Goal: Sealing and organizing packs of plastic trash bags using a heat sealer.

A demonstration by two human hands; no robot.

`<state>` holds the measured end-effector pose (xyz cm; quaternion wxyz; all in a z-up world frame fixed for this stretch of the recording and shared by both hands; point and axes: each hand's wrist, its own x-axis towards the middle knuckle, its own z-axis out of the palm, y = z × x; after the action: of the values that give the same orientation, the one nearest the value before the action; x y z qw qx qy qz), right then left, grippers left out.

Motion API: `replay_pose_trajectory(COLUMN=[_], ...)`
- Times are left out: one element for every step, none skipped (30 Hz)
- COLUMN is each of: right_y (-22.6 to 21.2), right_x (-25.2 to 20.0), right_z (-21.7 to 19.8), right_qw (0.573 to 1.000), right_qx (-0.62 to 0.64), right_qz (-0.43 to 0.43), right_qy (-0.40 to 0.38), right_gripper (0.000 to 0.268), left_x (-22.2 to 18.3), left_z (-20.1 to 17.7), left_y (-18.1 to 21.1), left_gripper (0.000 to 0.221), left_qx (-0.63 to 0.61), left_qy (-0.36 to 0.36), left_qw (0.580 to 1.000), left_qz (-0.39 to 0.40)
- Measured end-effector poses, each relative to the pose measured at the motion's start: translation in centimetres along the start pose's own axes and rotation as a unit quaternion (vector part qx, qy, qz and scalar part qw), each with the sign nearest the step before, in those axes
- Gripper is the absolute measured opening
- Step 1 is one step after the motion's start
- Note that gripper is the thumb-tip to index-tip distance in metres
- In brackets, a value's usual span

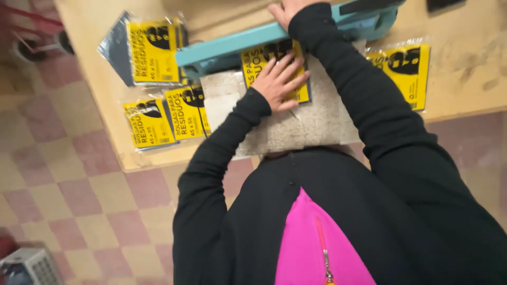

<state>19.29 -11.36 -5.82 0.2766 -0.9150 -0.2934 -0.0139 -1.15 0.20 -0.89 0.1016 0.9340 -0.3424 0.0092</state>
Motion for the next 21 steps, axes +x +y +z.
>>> replay_pose_trajectory(right_y=[-0.6,-1.2,-1.1,-0.9,-0.9,-0.9,-1.2,-1.4,-2.4,-3.3,-4.1,-4.1,-3.9,-3.7,-2.9,-2.0,-1.2,0.5,2.3,4.0,4.7], right_x=[0.2,0.4,0.5,0.8,0.5,0.9,0.3,-0.1,-1.6,-2.9,-4.0,-6.3,-8.7,-11.2,-12.9,-14.6,-16.7,-18.2,-19.8,-21.6,-22.7], right_z=[-1.5,-3.0,-3.4,-3.8,-3.6,-4.8,-5.5,-6.0,-7.9,-9.9,-12.0,-12.3,-12.7,-13.1,-12.9,-12.7,-12.5,-11.1,-9.8,-8.5,-8.3], right_qw=[0.999,0.995,0.994,0.995,0.996,0.996,0.998,0.994,0.994,0.979,0.955,0.955,0.957,0.956,0.957,0.965,0.971,0.971,0.962,0.947,0.946], right_qx=[-0.049,-0.097,-0.104,-0.093,-0.078,-0.08,0.002,0.085,0.086,0.179,0.269,0.268,0.279,0.289,0.287,0.261,0.234,0.232,0.24,0.248,0.245], right_qz=[-0.011,-0.021,-0.027,-0.033,-0.036,-0.04,-0.055,-0.069,-0.069,-0.096,-0.123,-0.123,-0.081,-0.039,-0.034,0.001,0.041,0.051,0.127,0.202,0.212], right_qy=[0.003,0.006,0.022,0.024,0.018,0.026,0.025,0.024,0.022,0.026,0.032,0.032,0.026,0.019,0.019,0.019,0.019,0.019,-0.004,-0.027,-0.025], right_gripper=[0.049,0.048,0.048,0.045,0.041,0.041,0.036,0.031,0.031,0.027,0.023,0.023,0.02,0.018,0.018,0.022,0.029,0.029,0.04,0.05,0.05], left_x=[0.0,0.1,-0.3,-0.6,-1.5,-1.1,-1.4,-1.7,-1.6,-1.6,-1.3,-1.2,-0.9,-0.5,-0.1,0.4,0.9,1.3,1.8,2.3,3.0], left_z=[0.1,0.3,0.5,0.9,1.5,0.9,0.6,0.5,1.0,1.5,1.9,1.8,1.8,1.8,0.8,-0.2,-1.1,-0.5,0.1,0.7,1.1], left_y=[0.5,0.9,1.7,2.2,3.2,3.1,3.9,4.5,4.6,4.6,4.5,4.6,4.9,5.2,6.2,7.1,8.2,9.1,10.0,11.0,11.8], left_gripper=[0.084,0.087,0.087,0.077,0.068,0.068,0.049,0.031,0.031,0.025,0.02,0.02,0.016,0.013,0.013,0.015,0.017,0.017,0.017,0.017,0.017], left_qx=[0.017,0.034,0.047,0.076,0.098,0.105,0.142,0.18,0.179,0.17,0.163,0.163,0.145,0.127,0.122,0.106,0.085,0.077,0.059,0.041,0.032], left_qy=[0.026,0.052,0.063,0.114,0.159,0.164,0.176,0.188,0.187,0.186,0.187,0.188,0.191,0.194,0.194,0.225,0.254,0.252,0.259,0.266,0.265], left_qw=[0.999,0.998,0.997,0.991,0.982,0.981,0.974,0.965,0.965,0.967,0.969,0.968,0.97,0.972,0.973,0.968,0.963,0.965,0.964,0.962,0.963], left_qz=[-0.006,-0.011,-0.005,-0.014,-0.026,-0.023,-0.029,-0.034,-0.036,-0.027,-0.018,-0.017,-0.03,-0.042,-0.04,-0.032,-0.021,-0.017,0.01,0.036,0.041])
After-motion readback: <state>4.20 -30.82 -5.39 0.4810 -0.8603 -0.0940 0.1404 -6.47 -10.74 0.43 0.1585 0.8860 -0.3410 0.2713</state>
